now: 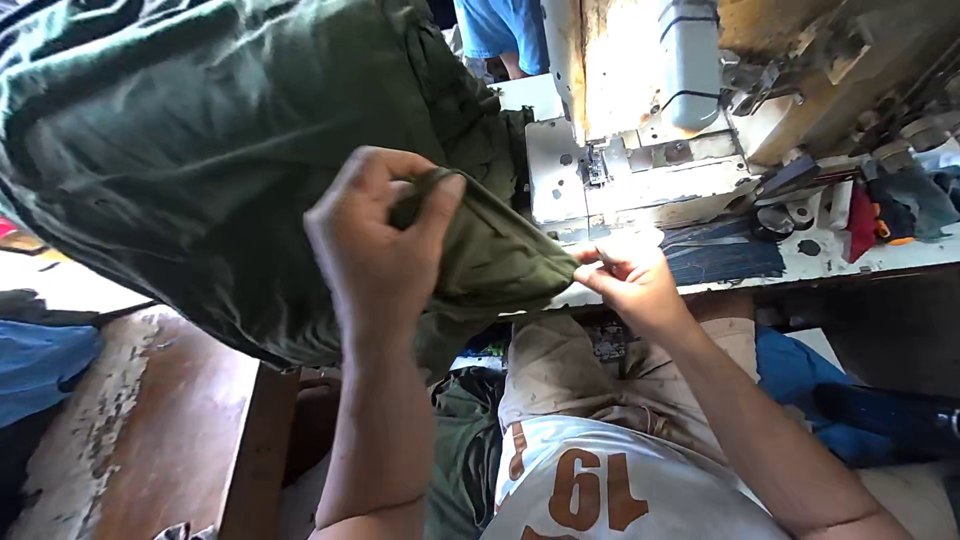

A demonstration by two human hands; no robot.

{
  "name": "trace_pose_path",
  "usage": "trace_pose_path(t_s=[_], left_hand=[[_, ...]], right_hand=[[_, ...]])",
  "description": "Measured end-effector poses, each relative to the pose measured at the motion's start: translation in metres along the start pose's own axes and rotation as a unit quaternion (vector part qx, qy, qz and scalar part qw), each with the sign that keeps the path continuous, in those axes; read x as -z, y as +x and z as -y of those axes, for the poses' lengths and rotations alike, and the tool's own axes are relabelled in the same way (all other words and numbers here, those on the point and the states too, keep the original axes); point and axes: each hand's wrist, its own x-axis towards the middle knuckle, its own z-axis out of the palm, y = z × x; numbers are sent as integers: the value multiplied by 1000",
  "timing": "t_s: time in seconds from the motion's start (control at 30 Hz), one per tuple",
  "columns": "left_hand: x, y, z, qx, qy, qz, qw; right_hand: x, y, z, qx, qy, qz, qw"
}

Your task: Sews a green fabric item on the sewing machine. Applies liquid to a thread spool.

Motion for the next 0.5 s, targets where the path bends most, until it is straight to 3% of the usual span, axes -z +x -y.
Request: trace_pose_path(t_s=[0.13,0.23,0.37,0.43,0.5], left_hand=[[21,23,-2,-34,83,-104,991],[8,43,8,8,146,7,989],[-63,46,67,4,161,145,976],[-101,32,92,-10,173,177,969],[-123,26,99,-39,175,177,968]], right_hand=[[13,-8,9,41,-216,-18,975],[63,-22,-1,69,-436,-53,896],[132,-39,-31,67,-593,-32,801],[150,-46,-42,74,-621,-13,780],[148,-44,-35,109,-616,-50,779]])
